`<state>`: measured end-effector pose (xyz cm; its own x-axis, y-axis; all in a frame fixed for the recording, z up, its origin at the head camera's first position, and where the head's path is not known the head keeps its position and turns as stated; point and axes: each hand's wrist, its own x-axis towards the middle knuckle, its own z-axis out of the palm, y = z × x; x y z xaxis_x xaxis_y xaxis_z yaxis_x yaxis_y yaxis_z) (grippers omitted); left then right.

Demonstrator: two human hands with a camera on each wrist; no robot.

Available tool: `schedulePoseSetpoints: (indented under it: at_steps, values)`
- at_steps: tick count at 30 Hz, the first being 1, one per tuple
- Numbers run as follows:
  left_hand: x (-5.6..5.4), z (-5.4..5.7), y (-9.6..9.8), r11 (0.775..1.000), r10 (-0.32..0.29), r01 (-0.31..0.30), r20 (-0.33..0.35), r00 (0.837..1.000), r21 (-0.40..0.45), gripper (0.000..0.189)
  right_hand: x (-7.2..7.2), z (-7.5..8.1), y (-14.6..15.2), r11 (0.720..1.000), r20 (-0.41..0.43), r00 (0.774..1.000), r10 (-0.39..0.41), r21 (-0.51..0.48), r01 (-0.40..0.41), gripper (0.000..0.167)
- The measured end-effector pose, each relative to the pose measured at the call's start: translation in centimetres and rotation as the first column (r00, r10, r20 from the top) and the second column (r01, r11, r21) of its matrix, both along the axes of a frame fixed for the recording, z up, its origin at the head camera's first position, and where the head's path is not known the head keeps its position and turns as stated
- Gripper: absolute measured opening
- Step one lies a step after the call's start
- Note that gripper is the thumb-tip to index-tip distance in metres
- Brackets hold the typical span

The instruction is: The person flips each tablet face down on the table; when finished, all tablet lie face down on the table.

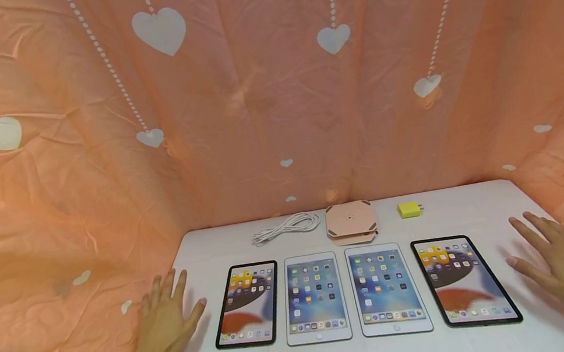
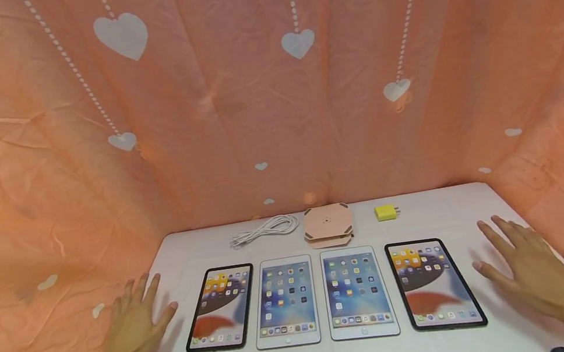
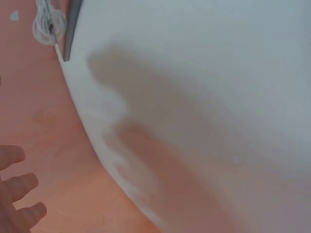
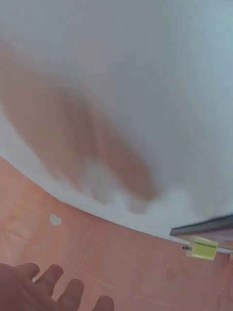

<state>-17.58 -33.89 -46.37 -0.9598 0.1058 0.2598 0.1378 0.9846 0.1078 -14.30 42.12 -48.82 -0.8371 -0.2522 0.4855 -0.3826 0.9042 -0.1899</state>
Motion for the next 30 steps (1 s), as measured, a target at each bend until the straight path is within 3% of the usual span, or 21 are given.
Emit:
schedulePoseSetpoints:
  at_steps: [7,12,16,19,22,25,28,30]
  values:
    - [0.0,1.2,0.1,0.990,-0.020,0.013,0.048,0.999,0.140,0.094,0.6,1.0,0.0,0.994,0.028,0.999,0.020,-0.111,-0.017,0.089]
    - [0.0,1.9,0.8,0.959,-0.075,0.059,0.051,0.996,0.276,0.093,0.8,1.4,-0.1,0.988,0.040,0.999,0.007,-0.155,-0.001,0.087]
    - [0.0,2.5,1.8,0.924,-0.112,0.074,0.081,0.990,0.374,0.088,0.9,1.6,-0.4,0.985,0.102,0.994,-0.028,-0.169,0.045,0.084]
    - [-0.1,3.1,2.8,0.844,-0.195,0.109,0.113,0.974,0.525,0.083,0.9,2.4,-0.8,0.981,0.204,0.975,-0.085,-0.155,0.118,0.079]
    - [-0.4,3.4,3.8,0.723,-0.308,0.139,0.135,0.942,0.677,0.079,0.6,3.6,-1.2,0.975,0.318,0.939,-0.134,-0.128,0.183,0.075]
    - [-0.8,3.6,4.8,0.602,-0.413,0.140,0.157,0.897,0.786,0.075,0.1,4.6,-1.2,0.972,0.409,0.905,-0.119,-0.140,0.191,0.074]
    - [-1.4,3.7,5.9,0.469,-0.516,0.104,0.176,0.838,0.877,0.073,-0.1,5.0,-1.0,0.962,0.489,0.870,-0.059,-0.207,0.181,0.071]
    - [-1.9,3.7,6.9,0.407,-0.568,0.073,0.190,0.801,0.911,0.071,-0.2,5.1,-0.6,0.952,0.543,0.840,-0.012,-0.249,0.175,0.069]
